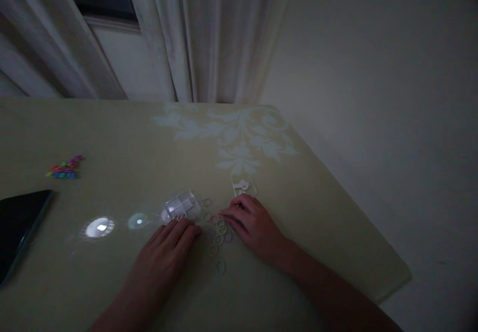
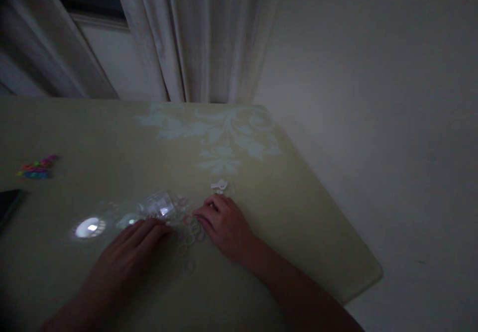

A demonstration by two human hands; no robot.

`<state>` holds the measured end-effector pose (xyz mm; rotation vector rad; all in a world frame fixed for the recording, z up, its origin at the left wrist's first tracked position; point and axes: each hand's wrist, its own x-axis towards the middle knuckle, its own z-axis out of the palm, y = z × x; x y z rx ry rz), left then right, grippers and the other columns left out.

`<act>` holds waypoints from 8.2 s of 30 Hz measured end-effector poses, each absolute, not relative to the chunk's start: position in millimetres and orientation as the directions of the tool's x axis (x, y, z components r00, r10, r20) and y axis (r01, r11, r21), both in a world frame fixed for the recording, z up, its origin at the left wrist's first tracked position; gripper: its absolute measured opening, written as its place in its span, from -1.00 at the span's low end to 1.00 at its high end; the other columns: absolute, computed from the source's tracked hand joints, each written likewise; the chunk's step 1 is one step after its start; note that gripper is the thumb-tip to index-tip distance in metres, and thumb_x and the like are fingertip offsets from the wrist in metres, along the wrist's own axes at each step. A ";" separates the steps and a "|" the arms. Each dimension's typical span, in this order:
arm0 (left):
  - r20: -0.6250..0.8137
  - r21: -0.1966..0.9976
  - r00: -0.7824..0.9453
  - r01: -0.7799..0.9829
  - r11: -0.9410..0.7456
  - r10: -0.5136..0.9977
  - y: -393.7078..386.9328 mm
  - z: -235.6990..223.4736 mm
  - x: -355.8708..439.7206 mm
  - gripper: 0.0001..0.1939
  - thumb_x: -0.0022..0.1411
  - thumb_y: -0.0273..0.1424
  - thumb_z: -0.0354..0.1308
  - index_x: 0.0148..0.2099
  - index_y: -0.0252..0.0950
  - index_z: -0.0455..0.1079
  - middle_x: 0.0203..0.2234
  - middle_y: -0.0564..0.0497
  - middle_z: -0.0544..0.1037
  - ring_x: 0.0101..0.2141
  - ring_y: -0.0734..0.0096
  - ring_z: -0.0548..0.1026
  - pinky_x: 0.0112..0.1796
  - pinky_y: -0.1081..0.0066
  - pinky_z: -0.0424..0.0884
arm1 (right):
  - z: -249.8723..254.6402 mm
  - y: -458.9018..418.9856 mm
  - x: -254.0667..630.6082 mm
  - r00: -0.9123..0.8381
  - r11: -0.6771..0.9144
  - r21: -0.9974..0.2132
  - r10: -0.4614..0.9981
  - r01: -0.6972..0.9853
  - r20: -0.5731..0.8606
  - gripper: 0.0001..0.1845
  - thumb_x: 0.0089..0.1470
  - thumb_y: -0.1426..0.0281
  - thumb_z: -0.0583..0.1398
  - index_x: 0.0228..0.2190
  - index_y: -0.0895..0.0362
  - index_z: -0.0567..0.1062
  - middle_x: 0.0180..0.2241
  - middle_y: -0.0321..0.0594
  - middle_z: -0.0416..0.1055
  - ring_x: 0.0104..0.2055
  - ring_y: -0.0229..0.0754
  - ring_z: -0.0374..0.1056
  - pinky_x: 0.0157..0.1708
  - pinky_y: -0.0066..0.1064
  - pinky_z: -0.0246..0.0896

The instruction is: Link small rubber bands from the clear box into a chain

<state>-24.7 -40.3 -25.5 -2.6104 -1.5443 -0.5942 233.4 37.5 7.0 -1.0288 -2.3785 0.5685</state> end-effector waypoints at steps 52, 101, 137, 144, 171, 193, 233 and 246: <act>0.479 0.704 0.120 0.539 -0.462 0.870 -47.9 9.8 -3.1 -0.73 0.46 -0.37 0.17 0.11 -0.05 0.59 -0.03 0.08 0.73 -0.11 0.35 0.73 -0.10 0.49 0.65 | 29.9 11.4 221.8 -0.587 0.212 -0.945 0.809 0.251 0.025 -0.90 0.33 0.34 0.21 -0.23 0.11 0.46 -0.32 -0.32 0.37 -0.36 -0.28 0.24 -0.35 -0.47 0.19; 0.436 0.744 0.139 0.500 -0.443 0.889 -47.5 10.3 -3.5 -0.76 0.40 -0.50 0.21 0.00 -0.06 0.56 -0.17 0.08 0.62 -0.16 0.49 0.63 -0.12 0.61 0.52 | 12.6 16.3 213.5 -0.531 0.261 -0.918 0.845 0.299 0.067 -0.87 0.31 0.37 0.27 -0.16 0.14 0.61 -0.32 -0.27 0.50 -0.34 -0.27 0.36 -0.29 -0.46 0.24; 0.331 0.871 -0.093 0.414 -0.266 0.939 -39.8 17.9 -5.2 -0.85 0.35 -0.37 0.26 -0.07 -0.05 0.60 -0.23 0.14 0.72 -0.26 0.46 0.70 -0.23 0.60 0.60 | -6.9 25.9 195.9 -0.641 0.630 -0.482 0.749 0.608 0.171 -0.87 0.34 0.36 0.28 -0.10 0.11 0.59 -0.14 -0.12 0.46 -0.08 -0.07 0.35 -0.04 -0.25 0.27; 0.380 0.843 -0.047 0.428 -0.325 0.924 -38.9 14.7 -9.3 -0.83 0.33 -0.37 0.28 -0.09 -0.01 0.64 -0.22 0.14 0.73 -0.21 0.44 0.69 -0.16 0.55 0.59 | -2.2 20.9 197.9 -0.640 0.601 -0.627 0.741 0.495 0.205 -0.90 0.40 0.49 0.16 -0.18 0.15 0.50 -0.16 -0.12 0.40 -0.08 -0.09 0.31 -0.06 -0.27 0.26; 0.327 0.856 -0.062 0.443 -0.267 0.943 -44.4 12.8 -10.7 -0.86 0.34 -0.32 0.30 -0.07 -0.09 0.61 -0.19 0.09 0.72 -0.21 0.38 0.69 -0.17 0.50 0.62 | 36.7 40.3 248.2 -0.787 0.474 -0.781 0.615 0.406 -0.036 -0.94 0.20 0.36 0.40 -0.27 0.08 0.66 -0.23 -0.25 0.49 -0.19 -0.19 0.45 -0.16 -0.40 0.28; 0.376 0.831 0.198 0.360 -0.424 0.905 -39.7 17.6 -5.4 -0.78 0.37 -0.47 0.22 -0.04 -0.03 0.57 -0.27 0.11 0.71 -0.27 0.42 0.69 -0.24 0.54 0.60 | 38.9 6.1 222.0 -0.640 0.218 -0.968 0.763 0.125 0.089 -0.95 0.20 0.42 0.27 -0.32 0.11 0.48 -0.34 -0.32 0.34 -0.30 -0.27 0.25 -0.26 -0.44 0.20; 0.423 0.763 0.164 0.466 -0.448 0.891 -42.8 20.6 -6.4 -0.88 0.39 -0.36 0.24 -0.07 -0.05 0.58 -0.27 0.16 0.72 -0.27 0.48 0.70 -0.21 0.62 0.59 | 42.1 37.0 253.9 -0.660 0.521 -0.495 0.736 0.695 -0.152 -0.95 0.11 0.50 0.29 -0.34 0.15 0.51 -0.30 -0.25 0.43 -0.29 -0.20 0.32 -0.28 -0.40 0.10; 0.394 0.800 0.259 0.376 -0.468 0.882 -49.2 15.3 -0.3 -0.69 0.37 -0.52 0.21 0.05 -0.04 0.54 -0.21 0.10 0.70 -0.23 0.47 0.69 -0.19 0.59 0.58 | 40.6 8.3 228.0 -0.713 0.183 -0.966 0.702 0.182 -0.001 -0.89 0.29 0.34 0.27 -0.27 0.13 0.49 -0.33 -0.36 0.29 -0.37 -0.34 0.19 -0.34 -0.50 0.14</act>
